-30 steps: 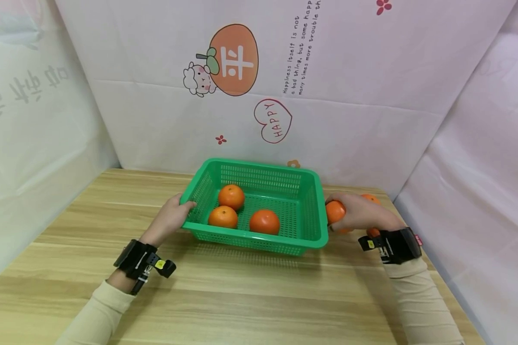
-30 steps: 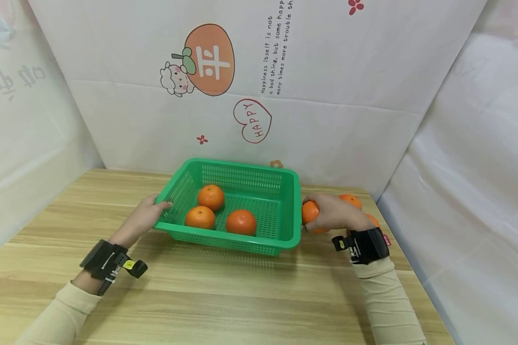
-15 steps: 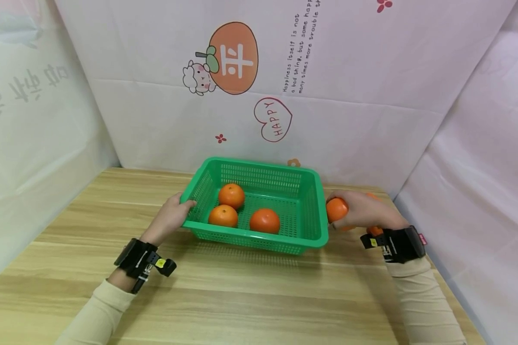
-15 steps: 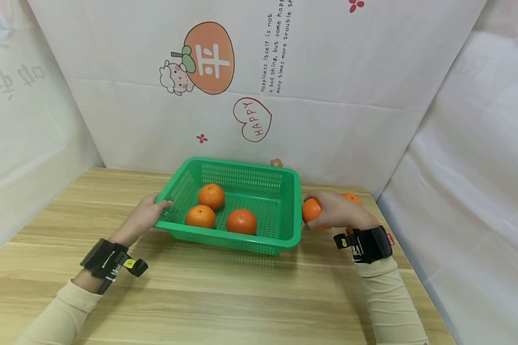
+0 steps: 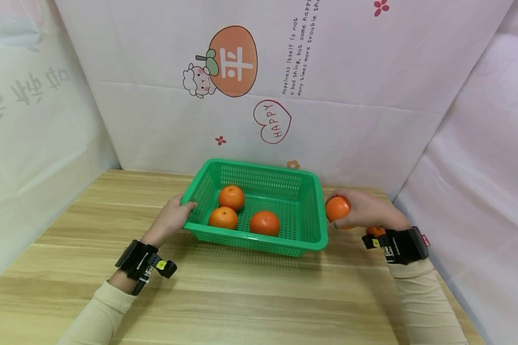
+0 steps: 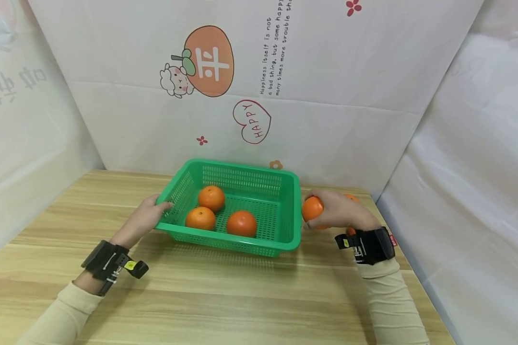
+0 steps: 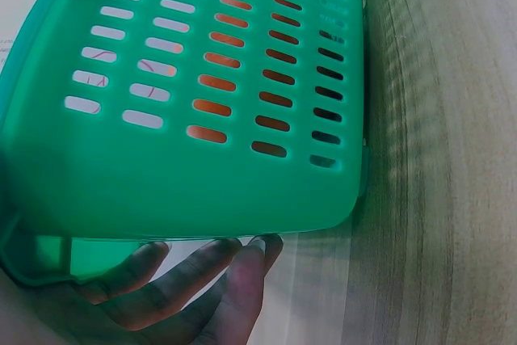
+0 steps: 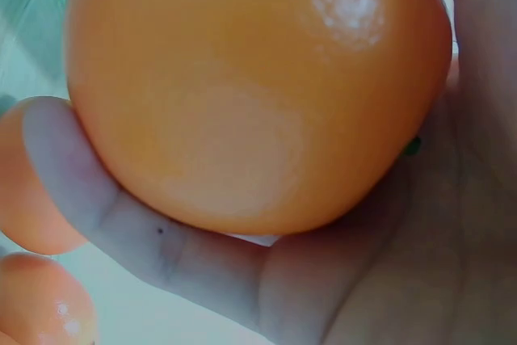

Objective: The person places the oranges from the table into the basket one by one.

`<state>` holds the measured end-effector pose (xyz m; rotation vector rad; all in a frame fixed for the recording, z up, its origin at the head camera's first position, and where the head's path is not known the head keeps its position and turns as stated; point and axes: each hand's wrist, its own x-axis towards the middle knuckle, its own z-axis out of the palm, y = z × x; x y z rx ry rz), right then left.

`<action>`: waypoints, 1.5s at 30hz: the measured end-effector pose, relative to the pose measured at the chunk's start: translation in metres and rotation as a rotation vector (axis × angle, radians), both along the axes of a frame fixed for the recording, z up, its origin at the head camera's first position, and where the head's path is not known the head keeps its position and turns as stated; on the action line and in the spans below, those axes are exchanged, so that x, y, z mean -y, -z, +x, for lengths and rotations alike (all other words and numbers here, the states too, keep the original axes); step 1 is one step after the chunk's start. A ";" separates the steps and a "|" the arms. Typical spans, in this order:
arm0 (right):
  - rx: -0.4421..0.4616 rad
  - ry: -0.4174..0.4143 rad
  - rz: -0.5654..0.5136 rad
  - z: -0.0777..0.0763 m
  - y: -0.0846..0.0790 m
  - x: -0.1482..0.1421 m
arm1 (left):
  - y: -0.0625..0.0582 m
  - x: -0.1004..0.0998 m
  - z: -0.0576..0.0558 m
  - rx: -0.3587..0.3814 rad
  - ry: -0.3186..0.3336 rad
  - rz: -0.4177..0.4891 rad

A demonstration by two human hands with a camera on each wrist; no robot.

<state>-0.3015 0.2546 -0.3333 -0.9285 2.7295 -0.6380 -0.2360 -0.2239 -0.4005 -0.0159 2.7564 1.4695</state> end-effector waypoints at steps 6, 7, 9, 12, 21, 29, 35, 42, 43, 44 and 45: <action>-0.031 0.042 0.018 0.004 -0.004 0.001 | 0.000 0.000 0.000 -0.004 0.002 0.000; -0.041 0.048 0.024 0.004 -0.004 0.001 | 0.000 0.000 0.000 -0.005 0.002 -0.001; -0.049 0.049 0.023 0.005 -0.005 0.001 | 0.001 0.000 0.000 -0.006 0.001 -0.002; -0.054 0.046 0.020 0.006 -0.006 0.001 | 0.001 0.000 0.000 -0.005 0.001 -0.004; -0.066 0.046 0.011 0.009 -0.010 0.003 | 0.000 0.000 -0.001 0.001 0.000 -0.003; -0.155 0.054 0.029 0.012 -0.012 0.007 | 0.001 0.000 -0.001 0.002 0.002 -0.003; -0.174 0.053 0.001 0.012 -0.012 0.010 | 0.001 0.000 -0.001 -0.001 0.003 0.002; -0.179 0.040 -0.052 0.012 -0.010 0.015 | 0.000 0.001 -0.001 -0.004 0.001 0.002; -0.176 0.039 -0.064 0.012 -0.010 0.016 | 0.000 0.001 0.000 -0.005 0.001 0.001; -0.176 0.040 -0.072 0.013 -0.010 0.016 | 0.000 0.001 0.000 -0.005 0.002 0.001; -0.175 0.041 -0.077 0.013 -0.010 0.017 | 0.000 0.001 0.000 -0.005 0.001 0.000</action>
